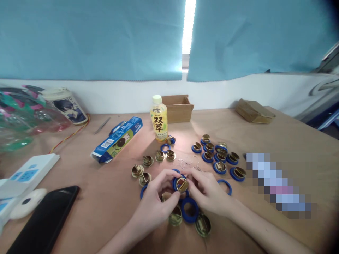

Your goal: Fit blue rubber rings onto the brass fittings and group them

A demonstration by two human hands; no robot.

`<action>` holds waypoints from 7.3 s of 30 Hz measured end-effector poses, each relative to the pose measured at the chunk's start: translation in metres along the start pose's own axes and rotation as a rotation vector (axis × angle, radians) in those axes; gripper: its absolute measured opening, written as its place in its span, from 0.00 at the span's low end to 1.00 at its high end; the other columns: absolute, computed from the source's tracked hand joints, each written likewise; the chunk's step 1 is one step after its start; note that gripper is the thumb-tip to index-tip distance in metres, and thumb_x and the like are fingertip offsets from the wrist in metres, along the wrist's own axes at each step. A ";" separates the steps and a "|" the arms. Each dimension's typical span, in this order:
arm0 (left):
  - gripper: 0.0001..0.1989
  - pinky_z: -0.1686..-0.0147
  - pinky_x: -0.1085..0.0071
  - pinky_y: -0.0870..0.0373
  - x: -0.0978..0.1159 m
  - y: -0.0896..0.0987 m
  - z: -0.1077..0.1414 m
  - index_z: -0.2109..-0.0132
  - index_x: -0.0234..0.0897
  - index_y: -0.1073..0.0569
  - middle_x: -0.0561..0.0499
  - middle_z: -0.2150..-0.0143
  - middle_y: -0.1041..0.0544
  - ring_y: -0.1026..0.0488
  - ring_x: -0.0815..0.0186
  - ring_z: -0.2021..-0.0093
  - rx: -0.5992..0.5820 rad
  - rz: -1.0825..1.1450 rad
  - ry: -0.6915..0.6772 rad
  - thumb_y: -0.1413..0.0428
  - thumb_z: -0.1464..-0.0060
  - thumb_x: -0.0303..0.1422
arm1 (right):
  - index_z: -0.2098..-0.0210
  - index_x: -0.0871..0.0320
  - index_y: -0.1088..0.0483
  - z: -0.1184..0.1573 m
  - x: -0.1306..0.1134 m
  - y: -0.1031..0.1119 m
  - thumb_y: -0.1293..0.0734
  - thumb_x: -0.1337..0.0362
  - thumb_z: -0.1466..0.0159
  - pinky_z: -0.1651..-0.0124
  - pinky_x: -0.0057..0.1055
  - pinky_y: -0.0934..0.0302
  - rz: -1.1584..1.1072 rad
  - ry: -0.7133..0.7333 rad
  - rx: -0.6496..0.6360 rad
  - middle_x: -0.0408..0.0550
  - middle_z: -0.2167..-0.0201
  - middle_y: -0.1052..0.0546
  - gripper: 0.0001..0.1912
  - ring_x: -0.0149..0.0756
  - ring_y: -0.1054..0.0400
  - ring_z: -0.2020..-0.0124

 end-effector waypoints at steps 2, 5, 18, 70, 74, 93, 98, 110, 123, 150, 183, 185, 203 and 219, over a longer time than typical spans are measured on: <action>0.12 0.63 0.72 0.27 0.000 0.000 0.000 0.55 0.37 0.30 0.51 0.61 0.22 0.24 0.65 0.62 -0.002 0.002 0.002 0.44 0.48 0.23 | 0.51 0.57 0.30 0.000 0.000 0.000 0.41 0.71 0.33 0.74 0.26 0.46 0.015 0.010 0.010 0.39 0.75 0.27 0.14 0.28 0.37 0.78; 0.13 0.64 0.72 0.27 0.000 0.000 0.000 0.55 0.38 0.30 0.51 0.62 0.22 0.24 0.65 0.62 -0.003 0.005 0.005 0.44 0.48 0.22 | 0.51 0.57 0.30 0.000 -0.001 0.001 0.40 0.71 0.34 0.73 0.27 0.45 0.029 0.017 0.009 0.40 0.74 0.26 0.14 0.29 0.35 0.76; 0.14 0.66 0.72 0.29 -0.003 0.000 0.000 0.55 0.39 0.29 0.52 0.64 0.22 0.23 0.64 0.63 0.005 -0.019 -0.003 0.44 0.49 0.21 | 0.49 0.56 0.31 0.001 0.001 0.001 0.41 0.70 0.33 0.69 0.28 0.41 0.035 0.015 -0.020 0.42 0.71 0.23 0.15 0.32 0.30 0.72; 0.15 0.65 0.71 0.29 -0.005 0.001 0.000 0.55 0.39 0.30 0.53 0.63 0.23 0.24 0.65 0.63 -0.011 -0.067 -0.019 0.47 0.49 0.20 | 0.50 0.56 0.32 0.002 0.003 0.000 0.42 0.71 0.34 0.66 0.30 0.39 0.087 0.026 -0.059 0.45 0.65 0.22 0.15 0.34 0.27 0.66; 0.15 0.66 0.72 0.30 -0.006 0.001 -0.001 0.55 0.39 0.30 0.53 0.63 0.23 0.24 0.65 0.63 -0.017 -0.080 -0.027 0.47 0.48 0.20 | 0.50 0.57 0.32 0.002 0.004 0.000 0.42 0.70 0.34 0.66 0.31 0.39 0.101 0.032 -0.063 0.45 0.66 0.23 0.14 0.35 0.27 0.66; 0.14 0.66 0.70 0.30 -0.007 0.001 0.001 0.54 0.38 0.30 0.51 0.62 0.23 0.25 0.64 0.63 -0.010 -0.115 -0.024 0.47 0.48 0.22 | 0.52 0.56 0.34 0.001 0.002 0.002 0.43 0.70 0.32 0.65 0.31 0.40 0.147 -0.004 -0.143 0.46 0.64 0.22 0.12 0.36 0.28 0.65; 0.15 0.65 0.70 0.29 -0.010 0.002 0.000 0.53 0.38 0.31 0.51 0.61 0.23 0.25 0.64 0.63 -0.015 -0.125 -0.026 0.47 0.48 0.22 | 0.52 0.57 0.34 0.002 0.002 0.002 0.44 0.69 0.32 0.66 0.32 0.41 0.162 -0.015 -0.162 0.47 0.64 0.22 0.11 0.37 0.28 0.65; 0.15 0.65 0.70 0.29 -0.008 0.002 0.000 0.53 0.38 0.30 0.51 0.62 0.23 0.25 0.65 0.63 -0.011 -0.126 -0.033 0.47 0.47 0.21 | 0.51 0.57 0.34 0.000 -0.001 0.004 0.44 0.69 0.32 0.65 0.33 0.40 0.176 -0.014 -0.174 0.49 0.63 0.22 0.13 0.39 0.27 0.64; 0.14 0.65 0.70 0.29 -0.006 0.002 0.001 0.53 0.38 0.30 0.52 0.63 0.23 0.25 0.64 0.63 -0.011 -0.130 -0.024 0.47 0.47 0.22 | 0.53 0.57 0.34 0.001 0.000 0.002 0.44 0.70 0.33 0.66 0.32 0.41 0.181 -0.001 -0.164 0.48 0.65 0.22 0.12 0.38 0.28 0.65; 0.15 0.66 0.69 0.29 -0.007 0.002 0.001 0.53 0.39 0.30 0.51 0.62 0.23 0.25 0.64 0.64 -0.026 -0.153 -0.039 0.47 0.47 0.21 | 0.52 0.57 0.34 0.002 -0.001 0.003 0.44 0.69 0.33 0.64 0.33 0.39 0.201 -0.021 -0.191 0.49 0.64 0.22 0.12 0.39 0.27 0.64; 0.14 0.66 0.70 0.30 -0.007 0.002 0.000 0.53 0.39 0.31 0.53 0.64 0.23 0.25 0.65 0.64 -0.026 -0.159 -0.047 0.48 0.47 0.22 | 0.53 0.57 0.34 0.002 0.000 0.003 0.44 0.69 0.33 0.66 0.33 0.41 0.204 -0.020 -0.182 0.48 0.65 0.22 0.11 0.38 0.28 0.66; 0.15 0.66 0.70 0.30 -0.007 0.002 0.000 0.53 0.38 0.31 0.53 0.64 0.24 0.25 0.65 0.64 -0.027 -0.159 -0.048 0.48 0.47 0.22 | 0.53 0.57 0.34 0.002 0.000 0.002 0.44 0.69 0.33 0.66 0.33 0.41 0.204 -0.019 -0.181 0.49 0.65 0.22 0.11 0.39 0.27 0.66; 0.16 0.65 0.70 0.29 -0.008 0.002 0.001 0.52 0.38 0.31 0.53 0.64 0.23 0.25 0.64 0.63 -0.034 -0.160 -0.051 0.48 0.47 0.21 | 0.48 0.56 0.34 0.002 0.001 0.003 0.43 0.70 0.34 0.66 0.34 0.43 0.222 -0.009 -0.175 0.48 0.63 0.22 0.16 0.39 0.28 0.64; 0.15 0.64 0.69 0.28 -0.009 0.003 0.001 0.52 0.38 0.31 0.52 0.63 0.23 0.25 0.64 0.63 -0.037 -0.156 -0.048 0.48 0.46 0.21 | 0.51 0.57 0.34 0.002 0.001 0.003 0.43 0.70 0.34 0.67 0.34 0.43 0.232 -0.011 -0.174 0.48 0.65 0.22 0.14 0.39 0.28 0.66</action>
Point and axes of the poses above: each hand's wrist, its own z-axis away from the middle knuckle, its own y-axis out of the back of the hand, x = y × z, the point moved 2 cm from there along -z, towards the middle knuckle
